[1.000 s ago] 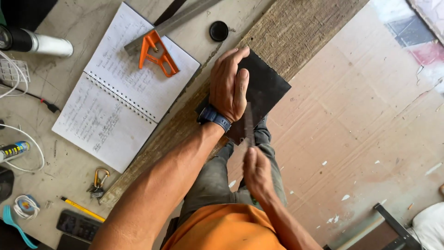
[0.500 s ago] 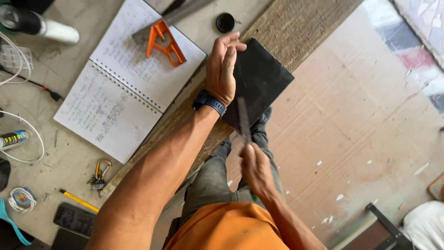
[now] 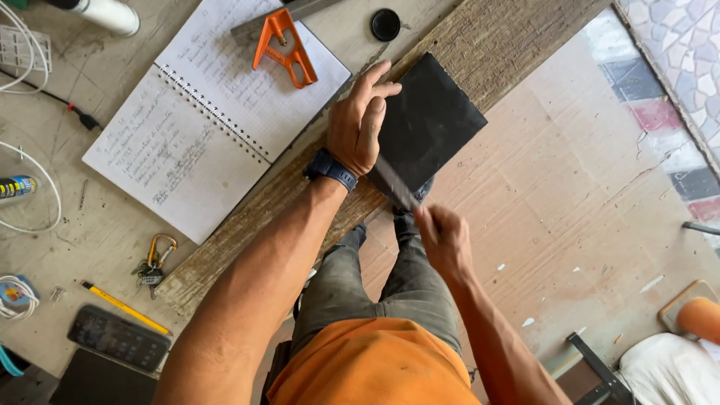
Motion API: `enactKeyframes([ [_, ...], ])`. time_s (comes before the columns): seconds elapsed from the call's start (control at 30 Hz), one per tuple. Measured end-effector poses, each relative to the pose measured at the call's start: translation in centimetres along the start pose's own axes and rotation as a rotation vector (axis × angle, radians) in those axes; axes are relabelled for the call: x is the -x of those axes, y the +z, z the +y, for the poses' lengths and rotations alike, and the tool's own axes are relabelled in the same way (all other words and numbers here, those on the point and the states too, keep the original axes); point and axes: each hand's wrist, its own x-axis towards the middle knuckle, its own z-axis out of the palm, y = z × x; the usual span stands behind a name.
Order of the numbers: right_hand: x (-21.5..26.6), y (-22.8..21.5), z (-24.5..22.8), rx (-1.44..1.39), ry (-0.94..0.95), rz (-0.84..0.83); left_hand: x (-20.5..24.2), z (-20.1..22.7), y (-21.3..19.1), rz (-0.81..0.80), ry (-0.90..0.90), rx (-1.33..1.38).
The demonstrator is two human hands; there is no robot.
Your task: Filing the edges of a black square panel to smooth them using a hand file at a workbench
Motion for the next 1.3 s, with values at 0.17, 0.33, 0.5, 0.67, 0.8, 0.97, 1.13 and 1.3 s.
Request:
enactKeyframes([
  [0.17,-0.7,-1.9,-3.1,0.087,0.052,0.123,-0.4,-1.0,0.4,0.027,0.052,-0.005],
  [0.33,1.0,0.0,-0.5,0.024,0.113,0.078,0.0,-0.3,0.3,0.003,0.001,0.001],
  [0.5,-0.5,-0.4,-0.6,0.004,0.037,0.139,0.4,-0.9,0.6,0.017,0.071,-0.024],
  [0.67,1.3,0.5,-0.9,0.086,0.043,0.044,0.2,-0.6,0.4,0.012,0.032,-0.051],
  [0.8,-0.8,0.4,-1.7,-0.01,0.023,0.133,0.7,-1.0,0.3,0.007,0.102,-0.073],
  [0.97,2.5,0.4,-0.1,0.103,0.054,0.067,0.3,-0.8,0.8,0.02,0.086,-0.076],
  [1.13,-2.4,-0.5,-1.3,0.053,-0.022,0.143,0.4,-0.6,0.3,0.044,0.174,-0.079],
  [1.3,0.9,-1.1,0.8,0.04,0.294,0.093,-0.2,-3.8,2.2,0.137,0.294,-0.188],
])
